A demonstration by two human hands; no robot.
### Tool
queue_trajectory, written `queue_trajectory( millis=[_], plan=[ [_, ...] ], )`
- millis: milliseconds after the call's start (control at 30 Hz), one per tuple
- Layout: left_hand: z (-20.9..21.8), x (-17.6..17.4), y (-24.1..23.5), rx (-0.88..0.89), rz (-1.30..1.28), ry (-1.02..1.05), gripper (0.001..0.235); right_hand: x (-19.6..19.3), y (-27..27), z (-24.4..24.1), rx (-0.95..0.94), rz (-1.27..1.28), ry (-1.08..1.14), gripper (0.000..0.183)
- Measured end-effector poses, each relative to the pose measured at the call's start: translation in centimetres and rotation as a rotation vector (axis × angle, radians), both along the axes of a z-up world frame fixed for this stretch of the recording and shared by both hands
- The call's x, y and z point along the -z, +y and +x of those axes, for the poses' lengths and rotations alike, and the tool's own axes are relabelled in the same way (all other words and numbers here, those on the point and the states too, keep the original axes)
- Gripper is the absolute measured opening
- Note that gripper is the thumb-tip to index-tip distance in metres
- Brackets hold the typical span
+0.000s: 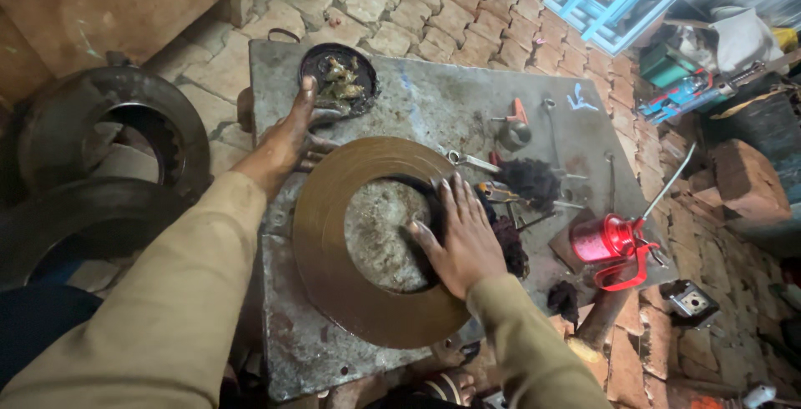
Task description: The person cleans a clutch plate and a pressure plate by hand using a cloth to wipe various surfaces in a workshop environment.
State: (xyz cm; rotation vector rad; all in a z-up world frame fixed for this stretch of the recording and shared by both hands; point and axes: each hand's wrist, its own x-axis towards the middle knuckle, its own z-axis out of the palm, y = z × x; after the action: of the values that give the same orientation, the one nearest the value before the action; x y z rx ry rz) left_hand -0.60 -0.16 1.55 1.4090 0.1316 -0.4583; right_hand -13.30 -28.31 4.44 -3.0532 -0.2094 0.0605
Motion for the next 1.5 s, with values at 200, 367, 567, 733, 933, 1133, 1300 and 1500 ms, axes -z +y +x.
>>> queue_trajectory(
  millis=[200,367,567,733,933,1133,1300,1500],
  plan=[
    [0.0,0.3,0.0,-0.041,0.016,-0.109,0.109,0.7,-0.6,-7.9,0.057,0.024,-0.045,0.090],
    [0.0,-0.5,-0.1,0.012,0.069,0.051,0.108,0.9,2.6,-13.8,0.041,0.005,-0.043,0.093],
    [0.9,1.2,-0.2,-0.019,0.050,-0.047,0.114,1.8,7.2,-15.8,-0.274,-0.062,-0.096,0.105],
    [0.9,1.1,-0.2,-0.017,0.065,-0.074,0.115,-0.9,10.6,-13.2,-0.346,0.101,0.000,0.099],
    [0.3,0.0,-0.3,-0.007,0.011,0.040,0.108,-2.3,12.6,-5.3,-0.358,0.141,0.002,0.091],
    [0.1,-0.2,-0.3,-0.004,0.005,0.041,0.105,-1.8,10.4,2.3,-0.256,0.088,0.010,0.090],
    [0.6,0.8,0.0,-0.032,0.052,-0.042,0.107,-0.8,4.9,4.0,-0.100,0.036,0.022,0.089],
    [0.4,0.1,0.0,-0.016,0.048,0.016,0.107,-0.9,-0.2,0.2,-0.015,-0.001,0.061,0.090]
  ],
)
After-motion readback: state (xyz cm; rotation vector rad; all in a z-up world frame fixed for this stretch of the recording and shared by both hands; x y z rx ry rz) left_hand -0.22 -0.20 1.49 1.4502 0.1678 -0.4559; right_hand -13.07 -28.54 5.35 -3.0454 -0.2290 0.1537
